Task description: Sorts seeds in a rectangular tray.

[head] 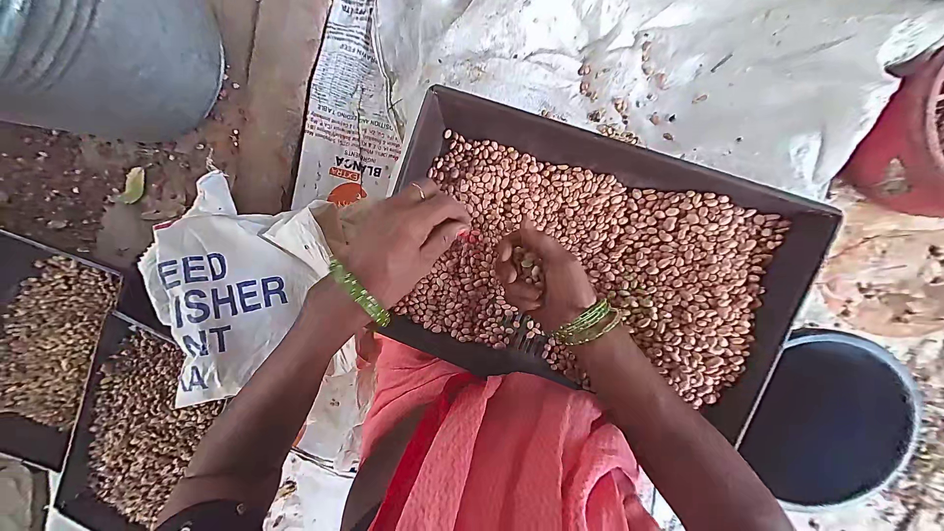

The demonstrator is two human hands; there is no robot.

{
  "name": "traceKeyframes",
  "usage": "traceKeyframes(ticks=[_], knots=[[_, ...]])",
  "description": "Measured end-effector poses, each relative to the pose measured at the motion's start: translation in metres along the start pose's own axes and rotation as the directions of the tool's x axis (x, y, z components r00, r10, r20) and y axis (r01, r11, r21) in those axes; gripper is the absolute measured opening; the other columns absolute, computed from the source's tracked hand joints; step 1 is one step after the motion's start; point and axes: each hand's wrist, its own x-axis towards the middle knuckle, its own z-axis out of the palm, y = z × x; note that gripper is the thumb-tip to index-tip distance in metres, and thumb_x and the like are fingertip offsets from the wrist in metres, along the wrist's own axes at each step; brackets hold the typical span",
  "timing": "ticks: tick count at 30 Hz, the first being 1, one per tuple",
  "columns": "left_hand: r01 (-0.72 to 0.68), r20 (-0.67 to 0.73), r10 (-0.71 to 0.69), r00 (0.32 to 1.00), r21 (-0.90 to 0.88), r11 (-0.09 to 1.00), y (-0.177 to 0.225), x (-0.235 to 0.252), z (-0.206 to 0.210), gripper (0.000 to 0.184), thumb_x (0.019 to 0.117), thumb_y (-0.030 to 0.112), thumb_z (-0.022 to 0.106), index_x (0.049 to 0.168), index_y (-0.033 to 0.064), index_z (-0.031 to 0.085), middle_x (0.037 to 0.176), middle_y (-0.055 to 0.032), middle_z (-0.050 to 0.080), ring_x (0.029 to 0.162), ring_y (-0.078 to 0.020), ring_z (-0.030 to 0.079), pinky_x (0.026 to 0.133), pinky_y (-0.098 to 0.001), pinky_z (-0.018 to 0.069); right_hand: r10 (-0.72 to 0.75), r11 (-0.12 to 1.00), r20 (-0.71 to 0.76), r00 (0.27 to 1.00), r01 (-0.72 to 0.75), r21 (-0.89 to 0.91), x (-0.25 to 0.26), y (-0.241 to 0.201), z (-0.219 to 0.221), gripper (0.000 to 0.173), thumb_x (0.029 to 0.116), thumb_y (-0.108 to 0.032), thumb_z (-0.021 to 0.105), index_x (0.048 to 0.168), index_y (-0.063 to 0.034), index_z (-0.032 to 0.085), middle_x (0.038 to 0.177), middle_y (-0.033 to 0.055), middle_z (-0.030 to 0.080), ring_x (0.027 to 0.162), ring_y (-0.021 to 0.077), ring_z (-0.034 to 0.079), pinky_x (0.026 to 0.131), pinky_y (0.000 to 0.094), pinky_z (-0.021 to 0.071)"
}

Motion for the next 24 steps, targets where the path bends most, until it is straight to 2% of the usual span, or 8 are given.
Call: traceKeyframes(ticks=[3,6,10,13,16,20,22,24], knots=[[0.041,0.219,-0.075,0.973,0.155,0.987,-0.02,0.002,0.029,0.019,0.1018,0.011,0.059,0.108,-0.0002,0.074,0.11,-0.0224,0.069,0.104,-0.0397,0.069,0.09,-0.0542,0.0557,-0.029,0.999,-0.118,0.993,0.026,-0.031,-0.008,0.007,0.003,0.051,0.1126,-0.034,0.021,0.073,-0.0189,0.05,0.057,-0.0088,0.047,0.038,-0.002,0.03,0.036,0.0131,0.0245],[0.016,0.285,-0.103,0.953,0.291,0.957,-0.026,0.005,0.042,0.02,0.1023,0.011,0.06,0.112,-0.003,0.071,0.116,-0.0251,0.067,0.114,-0.0431,0.066,0.1,-0.0543,0.0514,-0.118,0.985,-0.126,0.985,0.1,-0.144,-0.015,0.014,-0.005,0.051,0.1124,-0.035,0.031,0.067,-0.0192,0.047,0.055,-0.0078,0.044,0.039,-0.0002,0.03,0.036,0.0141,0.0249],[-0.04,0.285,-0.072,0.956,0.369,0.929,-0.028,0.006,0.044,0.021,0.1024,0.008,0.056,0.112,-0.0062,0.069,0.115,-0.0275,0.068,0.112,-0.0445,0.067,0.098,-0.0523,0.0532,-0.311,0.875,-0.211,0.927,0.193,-0.443,-0.012,0.017,-0.011,0.045,0.1099,-0.037,0.043,0.07,-0.018,0.052,0.053,-0.0087,0.042,0.039,0.0,0.033,0.038,0.0153,0.0291],[-0.056,0.232,-0.033,0.972,0.365,0.929,-0.032,0.004,0.047,0.02,0.1001,0.007,0.057,0.109,-0.0072,0.07,0.109,-0.0276,0.068,0.106,-0.0444,0.068,0.093,-0.0513,0.0553,-0.521,0.439,-0.14,0.842,0.123,-0.89,-0.009,0.007,-0.017,0.034,0.1102,-0.031,0.046,0.094,-0.0088,0.066,0.064,-0.0008,0.054,0.049,0.0081,0.046,0.047,0.026,0.0401],[0.03,0.11,-0.058,0.992,0.241,0.97,-0.034,-0.001,0.037,0.017,0.0973,0.009,0.061,0.103,-0.0041,0.07,0.106,-0.0259,0.07,0.098,-0.0423,0.071,0.085,-0.0537,0.058,-0.553,-0.011,0.017,0.833,0.013,-1.0,0.001,-0.004,-0.014,0.032,0.11,-0.024,0.047,0.128,-0.0045,0.064,0.076,0.0174,0.068,0.061,0.0359,0.067,0.053,0.0532,0.0529],[0.126,0.114,-0.136,0.984,0.089,0.988,-0.015,-0.02,0.004,0.014,0.0972,0.008,0.063,0.106,0.0008,0.069,0.102,-0.0196,0.07,0.084,-0.0331,0.07,0.074,-0.0492,0.0577,-0.459,-0.337,0.006,0.888,-0.167,-0.927,0.032,-0.011,0.001,0.033,0.1104,-0.024,0.043,0.127,-0.0004,0.06,0.091,0.0261,0.07,0.074,0.05,0.07,0.058,0.0603,0.0525],[0.103,0.169,-0.113,0.979,0.07,0.992,-0.009,-0.035,0.002,0.015,0.0971,0.008,0.063,0.107,0.0017,0.072,0.103,-0.0182,0.07,0.083,-0.031,0.07,0.074,-0.0478,0.0583,-0.396,-0.334,-0.042,0.917,-0.186,-0.924,0.04,-0.017,0.006,0.031,0.1107,-0.022,0.041,0.126,0.0001,0.057,0.094,0.0269,0.07,0.08,0.0513,0.07,0.062,0.0621,0.0527],[0.039,0.199,-0.052,0.979,0.071,0.997,-0.012,-0.049,0.014,0.016,0.0972,0.01,0.064,0.107,0.0019,0.073,0.101,-0.0184,0.07,0.085,-0.0322,0.07,0.075,-0.0474,0.0594,-0.341,-0.114,-0.118,0.933,-0.166,-0.98,0.039,-0.026,0.005,0.033,0.1099,-0.023,0.042,0.13,-0.0022,0.058,0.094,0.0248,0.071,0.084,0.0471,0.071,0.069,0.0621,0.0533]])
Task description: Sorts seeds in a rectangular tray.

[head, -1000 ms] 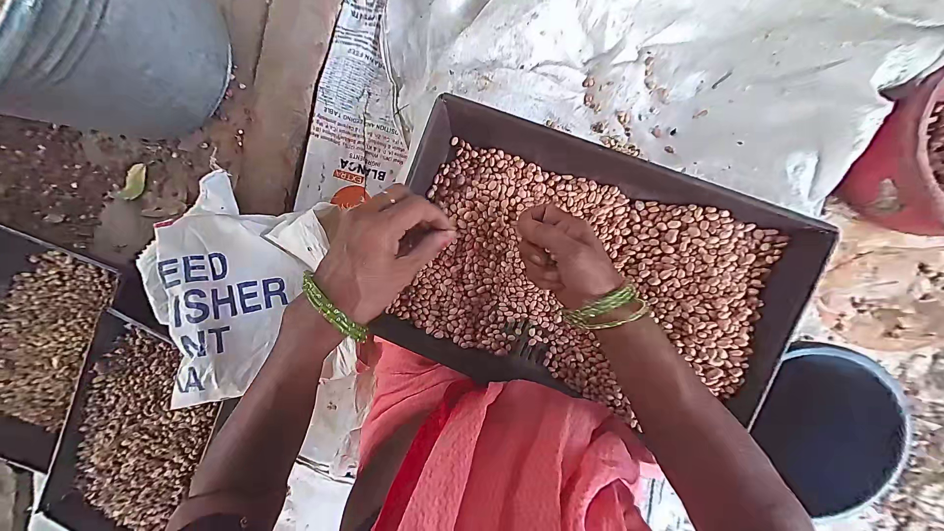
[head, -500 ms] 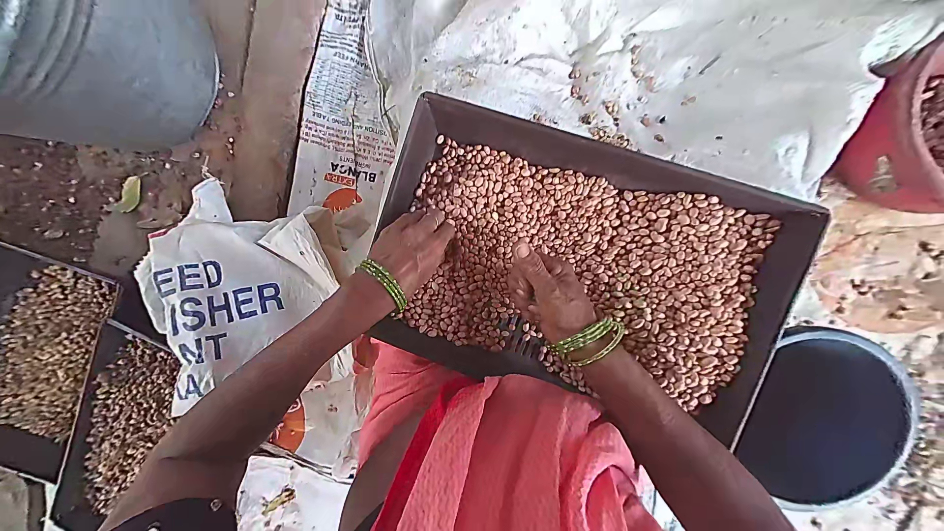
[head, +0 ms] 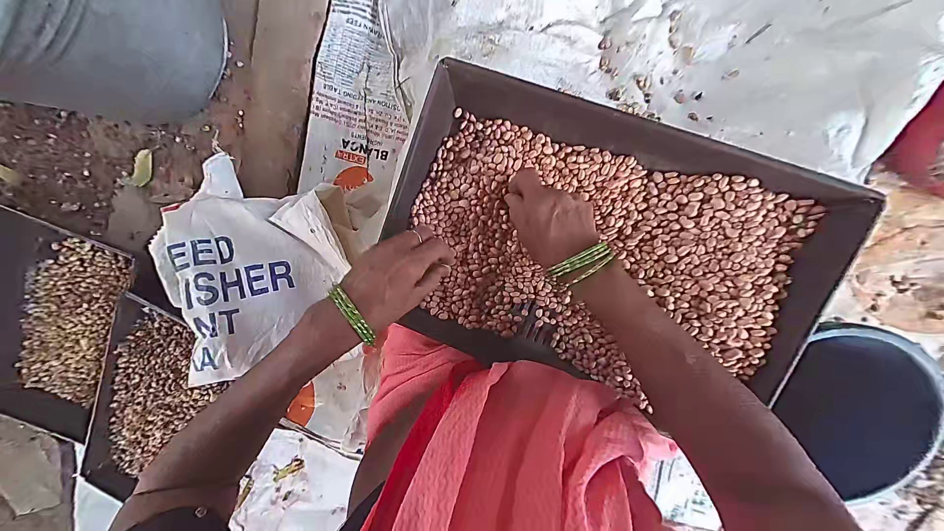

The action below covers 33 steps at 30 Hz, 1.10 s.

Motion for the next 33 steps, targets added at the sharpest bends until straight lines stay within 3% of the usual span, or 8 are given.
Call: traceKeyframes(ticks=[2,4,5,7,12,18,27,33], knots=[[-0.029,0.017,0.028,0.999,0.044,0.999,-0.003,-0.004,0.016,0.018,0.0985,0.012,0.065,0.11,0.001,0.074,0.103,-0.0199,0.069,0.092,-0.0356,0.071,0.079,-0.0476,0.0599,-0.013,0.893,-0.023,1.0,0.022,0.45,-0.004,0.016,-0.005,0.024,0.1081,-0.021,0.047,0.12,-0.0048,0.061,0.075,0.0099,0.062,0.06,0.0223,0.059,0.057,0.0391,0.0492],[-0.037,0.005,0.037,0.999,0.102,0.994,-0.005,-0.004,0.03,0.018,0.0983,0.013,0.065,0.108,0.0004,0.074,0.105,-0.0212,0.07,0.096,-0.0379,0.072,0.081,-0.0483,0.0603,-0.021,0.388,0.05,0.999,-0.038,0.921,-0.019,0.025,-0.011,0.018,0.1071,-0.016,0.04,0.099,-0.0144,0.056,0.056,-0.0089,0.041,0.039,0.0003,0.033,0.037,0.0155,0.0307],[-0.043,-0.01,0.045,0.999,0.136,0.99,-0.006,-0.003,0.037,0.017,0.0981,0.013,0.065,0.105,-0.0005,0.074,0.103,-0.0216,0.07,0.096,-0.0383,0.072,0.08,-0.048,0.0607,-0.065,0.144,0.118,0.991,-0.108,0.984,-0.029,0.029,-0.017,0.028,0.1081,-0.02,0.034,0.089,-0.0187,0.054,0.053,-0.0116,0.04,0.038,-0.0023,0.031,0.036,0.0133,0.0284],[-0.035,-0.017,0.04,0.999,0.196,0.98,-0.007,0.0,0.043,0.017,0.0987,0.012,0.065,0.102,-0.0021,0.073,0.101,-0.0223,0.069,0.094,-0.0385,0.072,0.078,-0.0474,0.061,-0.157,-0.069,0.148,0.976,-0.16,0.985,-0.044,0.04,-0.022,0.041,0.1083,-0.029,0.025,0.077,-0.023,0.051,0.053,-0.0127,0.04,0.039,-0.0034,0.032,0.037,0.012,0.027],[0.002,-0.015,-0.001,1.0,0.103,0.995,-0.006,0.004,0.026,0.017,0.0997,0.013,0.063,0.102,0.0002,0.074,0.099,-0.0215,0.069,0.092,-0.0383,0.071,0.079,-0.0507,0.0593,-0.037,-0.022,0.246,0.969,-0.247,0.969,-0.069,0.042,-0.01,0.049,0.1112,-0.032,0.022,0.072,-0.0224,0.049,0.056,-0.0114,0.046,0.039,-0.0029,0.032,0.037,0.0123,0.0268],[-0.2,-0.154,0.174,0.973,-0.168,0.965,0.053,0.022,0.005,0.028,0.0993,0.026,0.065,0.117,0.0077,0.076,0.11,-0.0108,0.072,0.092,-0.015,0.07,0.08,-0.0275,0.0576,-0.07,-0.079,0.438,0.897,-0.442,0.893,-0.092,0.014,0.021,0.061,0.1113,-0.05,0.015,0.094,-0.0135,0.061,0.064,-0.0073,0.059,0.039,-0.0048,0.036,0.037,0.0114,0.0296],[-0.181,0.01,0.18,0.984,0.069,0.981,0.068,0.158,0.061,0.047,0.0969,0.036,0.069,0.14,0.0197,0.063,0.15,-0.0095,0.054,0.14,-0.0388,0.044,0.108,-0.0601,0.0376,0.138,-0.178,0.162,0.977,-0.137,0.975,-0.123,0.077,-0.02,0.054,0.1122,-0.031,0.025,0.064,-0.0185,0.047,0.055,-0.0093,0.045,0.041,-0.0022,0.036,0.039,0.0124,0.0294],[-0.134,0.298,0.158,0.941,-0.099,0.986,0.11,0.168,0.093,0.054,0.0902,0.05,0.074,0.137,0.0242,0.066,0.147,-0.0122,0.054,0.143,-0.0411,0.04,0.108,-0.0747,0.0281,0.236,-0.103,0.064,0.97,-0.04,0.994,-0.134,0.101,-0.035,0.055,0.1117,-0.035,0.027,0.062,-0.0222,0.047,0.055,-0.0117,0.045,0.042,-0.0034,0.036,0.04,0.0122,0.0295]])
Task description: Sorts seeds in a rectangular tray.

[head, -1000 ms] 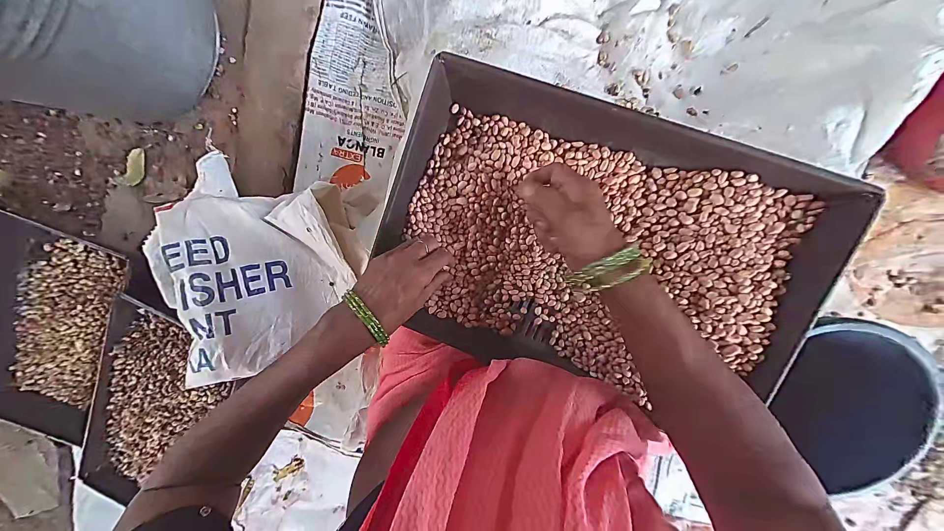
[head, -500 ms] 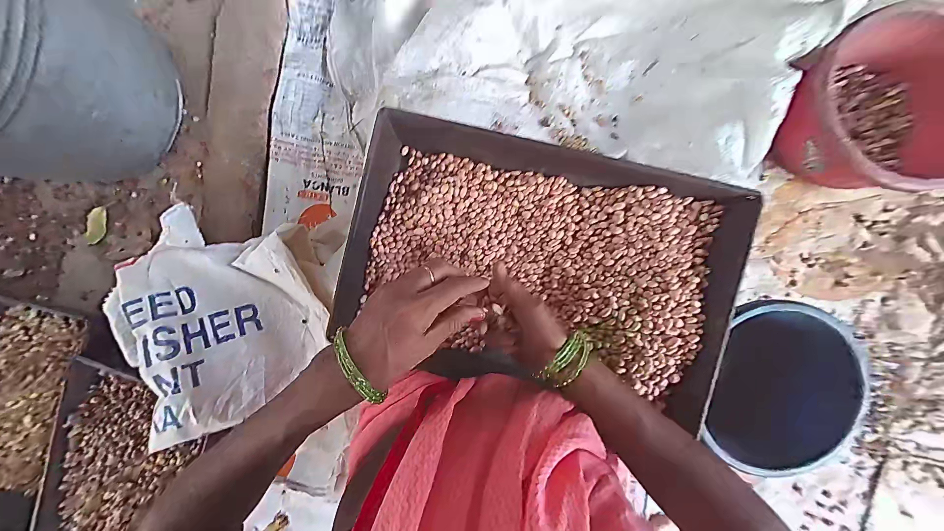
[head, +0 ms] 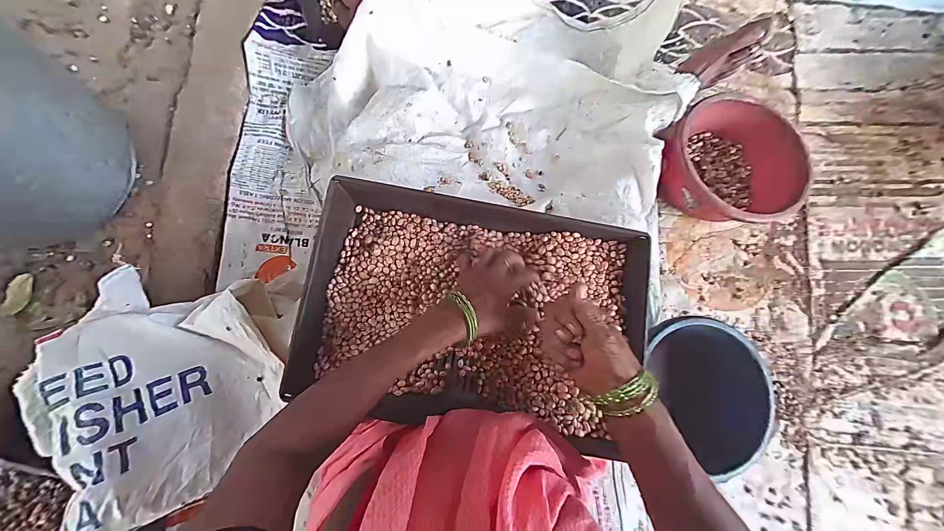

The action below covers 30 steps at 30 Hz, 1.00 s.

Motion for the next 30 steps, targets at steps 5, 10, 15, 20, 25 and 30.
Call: traceKeyframes(ticks=[5,10,15,20,25,30], knots=[[-0.068,0.343,0.001,0.939,0.185,0.98,-0.017,-0.075,-0.006,0.051,0.0932,0.029,0.069,0.143,0.0227,0.06,0.157,-0.0146,0.044,0.152,-0.0409,0.026,0.116,-0.074,0.0113,-0.054,0.998,0.013,0.998,0.054,-0.038,0.005,-0.006,-0.015,0.057,0.1119,-0.039,0.028,0.06,-0.0232,0.047,0.054,-0.0121,0.045,0.041,-0.0037,0.036,0.039,0.0113,0.0299],[0.102,-0.207,-0.045,0.977,0.274,0.956,-0.068,-0.144,-0.043,0.027,0.0871,0.022,0.074,0.113,0.015,0.076,0.142,-0.0156,0.059,0.144,-0.0477,0.037,0.11,-0.076,0.0246,-0.083,0.993,-0.022,0.996,0.081,-0.082,0.006,-0.013,-0.023,0.058,0.112,-0.041,0.03,0.059,-0.023,0.046,0.052,-0.0112,0.043,0.04,-0.0019,0.033,0.039,0.0128,0.0289],[0.099,-0.297,-0.043,0.954,0.178,0.979,-0.078,-0.13,-0.066,0.029,0.0969,0.029,0.064,0.121,0.0152,0.073,0.149,-0.0102,0.054,0.146,-0.0411,0.037,0.113,-0.0651,0.0305,-0.069,0.98,-0.042,0.997,0.06,-0.188,0.013,-0.01,-0.007,0.053,0.111,-0.036,0.035,0.062,-0.0212,0.048,0.052,-0.01,0.042,0.039,-0.0011,0.031,0.037,0.0134,0.028],[-0.189,-0.091,0.212,0.973,0.212,0.959,-0.068,-0.064,-0.043,0.029,0.0988,0.027,0.063,0.126,0.0212,0.071,0.145,-0.0055,0.059,0.146,-0.0338,0.04,0.119,-0.0569,0.026,-0.107,0.896,0.038,0.993,0.113,-0.429,0.02,0.002,0.014,0.037,0.1091,-0.037,0.045,0.081,-0.0202,0.06,0.053,-0.0107,0.042,0.038,-0.001,0.031,0.036,0.0145,0.0289],[-0.094,-0.108,0.139,0.984,0.343,0.935,-0.099,-0.063,-0.057,0.025,0.0935,0.021,0.066,0.117,0.0152,0.073,0.137,-0.0145,0.062,0.141,-0.0429,0.043,0.114,-0.0698,0.0221,-0.207,0.667,0.109,0.972,0.222,-0.711,0.02,0.005,0.008,0.029,0.1103,-0.024,0.044,0.11,-0.0107,0.07,0.058,-0.0065,0.043,0.04,0.002,0.034,0.038,0.0179,0.0313],[0.151,-0.191,-0.093,0.977,0.316,0.937,-0.108,-0.119,-0.079,0.023,0.0962,0.011,0.057,0.114,0.0097,0.073,0.143,-0.0181,0.057,0.145,-0.0475,0.036,0.113,-0.0716,0.0232,-0.191,-0.066,0.106,0.976,0.095,-0.993,0.017,0.018,0.012,0.03,0.1088,-0.019,0.048,0.125,-0.0035,0.068,0.095,0.0236,0.073,0.077,0.0451,0.071,0.064,0.0639,0.0545]])
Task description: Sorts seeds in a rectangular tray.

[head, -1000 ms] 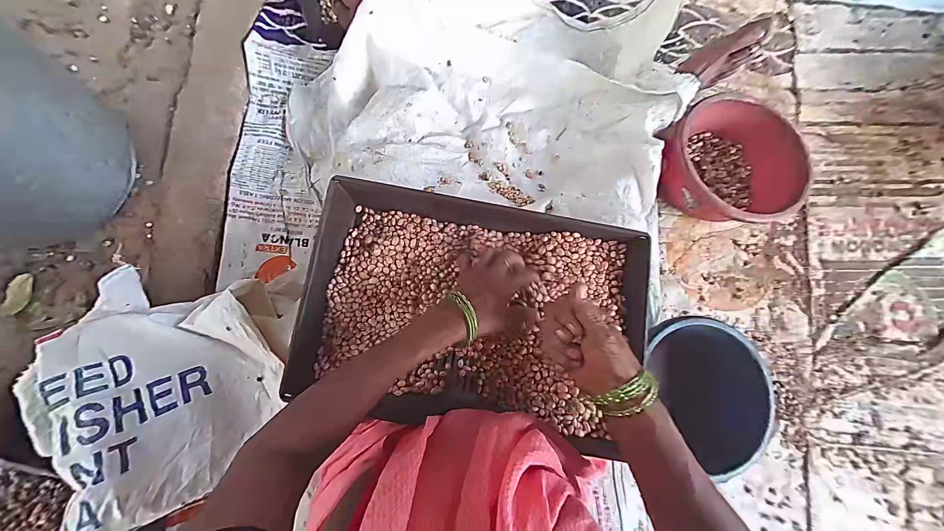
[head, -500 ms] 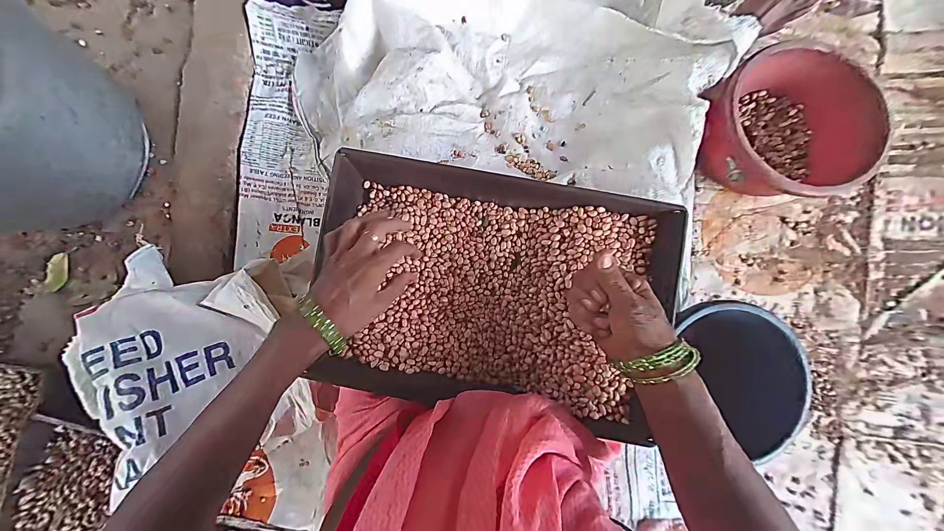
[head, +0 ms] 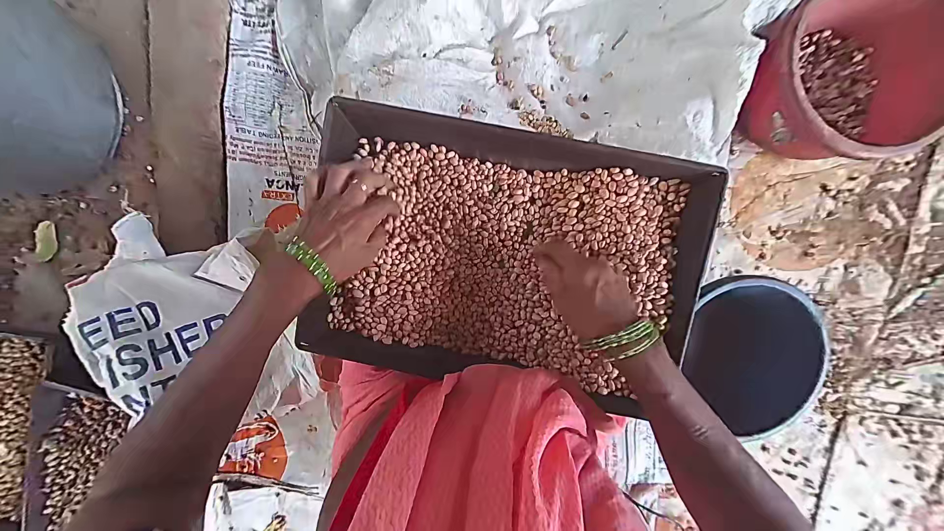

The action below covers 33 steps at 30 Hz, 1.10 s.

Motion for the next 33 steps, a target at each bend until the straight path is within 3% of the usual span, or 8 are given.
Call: traceKeyframes(ticks=[4,7,13,17,21,25,30,33], knots=[[0.038,-0.116,-0.048,0.992,-0.09,0.995,0.007,-0.027,0.0,0.025,0.0954,0.018,0.06,0.116,0.0138,0.074,0.148,-0.0119,0.055,0.147,-0.044,0.034,0.113,-0.0689,0.0265,0.096,0.979,0.287,0.953,-0.039,-0.2,-0.011,-0.04,0.009,0.026,0.1058,-0.012,0.048,0.123,0.0007,0.064,0.099,0.0278,0.071,0.087,0.0514,0.07,0.069,0.065,0.0542],[-0.034,-0.112,0.013,0.994,-0.192,0.981,0.032,-0.011,0.015,0.026,0.098,0.021,0.062,0.12,0.014,0.073,0.149,-0.0093,0.056,0.146,-0.0393,0.038,0.114,-0.0634,0.0316,-0.034,0.999,0.515,0.856,0.023,0.029,-0.02,-0.054,0.009,0.037,0.1108,-0.023,0.039,0.132,-0.0016,0.061,0.113,0.0263,0.07,0.103,0.0474,0.069,0.086,0.0645,0.0531],[-0.108,-0.158,0.071,0.985,-0.237,0.965,0.077,0.069,0.043,0.024,0.1038,0.015,0.056,0.119,0.006,0.073,0.126,-0.0187,0.068,0.123,-0.0397,0.061,0.106,-0.0529,0.0457,-0.126,0.901,-0.023,0.992,0.124,0.416,-0.032,-0.011,0.005,0.03,0.106,-0.023,0.051,0.111,-0.0048,0.074,0.09,0.0096,0.074,0.076,0.0165,0.07,0.071,0.037,0.0585],[-0.006,0.067,0.01,0.998,-0.064,0.998,0.093,0.101,0.035,0.029,0.1077,0.015,0.05,0.124,-0.0005,0.068,0.132,-0.0247,0.063,0.13,-0.0409,0.056,0.113,-0.0514,0.0413,-0.064,0.859,-0.081,0.995,0.097,0.504,-0.033,0.006,-0.014,0.025,0.1038,-0.022,0.052,0.108,-0.0073,0.072,0.086,-0.0023,0.069,0.071,-0.0047,0.06,0.067,0.0151,0.0504],[0.0,0.163,-0.011,0.986,0.069,0.998,0.104,0.102,0.028,0.029,0.1056,0.007,0.051,0.129,-0.0027,0.064,0.133,-0.0268,0.06,0.129,-0.0428,0.056,0.11,-0.0521,0.0433,0.001,0.761,-0.027,1.0,0.017,0.649,-0.031,0.009,-0.015,0.02,0.1026,-0.02,0.054,0.108,-0.0103,0.071,0.077,-0.0101,0.062,0.058,-0.0066,0.05,0.054,0.0128,0.0423],[-0.067,0.128,0.059,0.99,0.057,0.996,0.095,0.099,0.026,0.028,0.1056,0.009,0.049,0.126,-0.0023,0.065,0.127,-0.0268,0.064,0.123,-0.0434,0.06,0.107,-0.053,0.0452,0.091,0.531,0.064,0.994,-0.103,0.841,-0.033,0.01,-0.011,0.021,0.1011,-0.018,0.051,0.109,-0.0119,0.07,0.063,-0.0115,0.049,0.047,-0.0031,0.039,0.044,0.0139,0.0339],[-0.172,-0.082,0.153,0.985,-0.352,0.92,0.13,0.069,-0.006,0.018,0.0958,0.014,0.066,0.11,0.0049,0.072,0.104,-0.0144,0.073,0.098,-0.0306,0.071,0.086,-0.0513,0.0565,0.225,0.01,0.279,0.934,-0.289,0.957,-0.028,-0.005,-0.005,0.04,0.1119,-0.023,0.03,0.103,-0.0077,0.065,0.057,-0.0089,0.046,0.041,-0.0032,0.034,0.039,0.0131,0.0296],[-0.293,-0.151,0.253,0.956,-0.399,0.869,0.145,0.056,-0.008,0.04,0.0926,0.035,0.072,0.123,0.0103,0.07,0.119,-0.0102,0.071,0.107,-0.0269,0.069,0.091,-0.0489,0.0562,0.211,-0.243,0.41,0.887,-0.359,0.901,-0.023,-0.009,-0.011,0.057,0.1134,-0.041,0.016,0.099,-0.0084,0.06,0.062,-0.0042,0.056,0.04,-0.0015,0.036,0.038,0.0135,0.0301]])
